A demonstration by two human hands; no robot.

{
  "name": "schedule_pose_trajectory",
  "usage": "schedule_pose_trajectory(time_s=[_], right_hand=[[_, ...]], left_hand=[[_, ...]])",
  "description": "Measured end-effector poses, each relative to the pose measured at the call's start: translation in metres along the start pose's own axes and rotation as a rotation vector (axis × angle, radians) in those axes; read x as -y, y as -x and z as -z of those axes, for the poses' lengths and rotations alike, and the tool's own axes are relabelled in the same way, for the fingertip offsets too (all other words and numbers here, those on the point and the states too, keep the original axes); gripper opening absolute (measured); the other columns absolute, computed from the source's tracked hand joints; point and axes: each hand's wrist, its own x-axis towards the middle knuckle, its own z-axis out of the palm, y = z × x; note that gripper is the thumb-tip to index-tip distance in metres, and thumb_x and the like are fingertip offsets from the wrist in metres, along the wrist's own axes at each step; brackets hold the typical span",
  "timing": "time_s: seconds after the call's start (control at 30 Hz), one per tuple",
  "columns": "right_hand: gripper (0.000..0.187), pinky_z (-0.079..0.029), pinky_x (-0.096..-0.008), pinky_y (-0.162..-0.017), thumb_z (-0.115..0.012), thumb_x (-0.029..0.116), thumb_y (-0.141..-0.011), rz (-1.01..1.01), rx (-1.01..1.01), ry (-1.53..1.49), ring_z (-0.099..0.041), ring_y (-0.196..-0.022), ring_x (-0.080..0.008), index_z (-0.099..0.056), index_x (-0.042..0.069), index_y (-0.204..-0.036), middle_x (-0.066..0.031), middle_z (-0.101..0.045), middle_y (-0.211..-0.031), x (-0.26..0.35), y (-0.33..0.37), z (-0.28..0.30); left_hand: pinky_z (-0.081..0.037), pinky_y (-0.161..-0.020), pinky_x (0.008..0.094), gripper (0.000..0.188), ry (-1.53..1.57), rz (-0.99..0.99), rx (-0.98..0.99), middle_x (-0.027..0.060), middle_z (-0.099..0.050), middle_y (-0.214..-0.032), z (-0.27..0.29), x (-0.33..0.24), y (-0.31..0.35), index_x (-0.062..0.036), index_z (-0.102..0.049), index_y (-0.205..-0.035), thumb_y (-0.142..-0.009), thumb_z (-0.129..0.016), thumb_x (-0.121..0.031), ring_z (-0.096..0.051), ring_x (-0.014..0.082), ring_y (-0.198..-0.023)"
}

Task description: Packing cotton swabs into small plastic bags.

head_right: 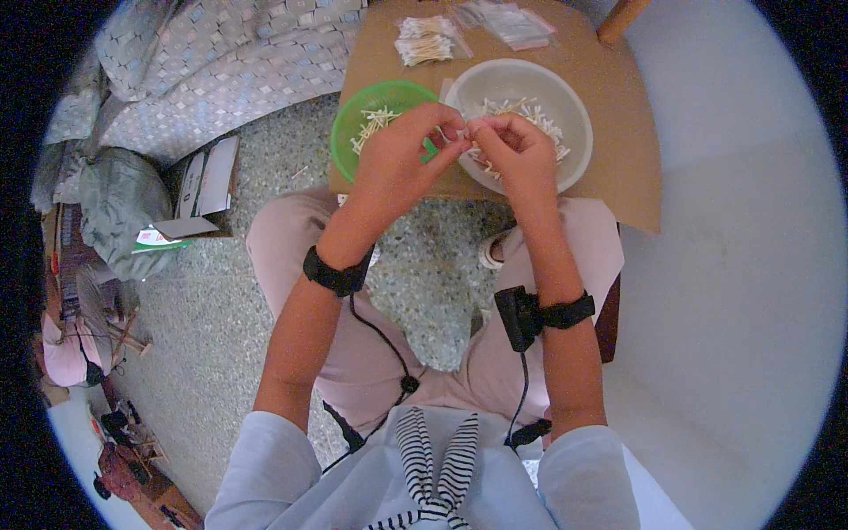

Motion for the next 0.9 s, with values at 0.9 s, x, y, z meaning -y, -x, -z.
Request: schedule_pose_trajectory(time_s=[0.9], right_hand=[[0.019,-0.046,-0.0198,-0.066,-0.065,0.016,-0.087,0.043,-0.008,0.047,-0.060,-0.076,-0.0077,-0.064,0.002,-0.100,-0.0015,-0.066,-0.087,0.004,0.003,-0.011]], left_hand=[[-0.047,-0.062,0.0328,0.015,-0.160,-0.168,-0.160,0.0089,-0.064,-0.080,0.004,0.014,0.002,-0.0057,-0.068,-0.089,-0.081,-0.067,-0.017,-0.061,0.0241,-0.071]])
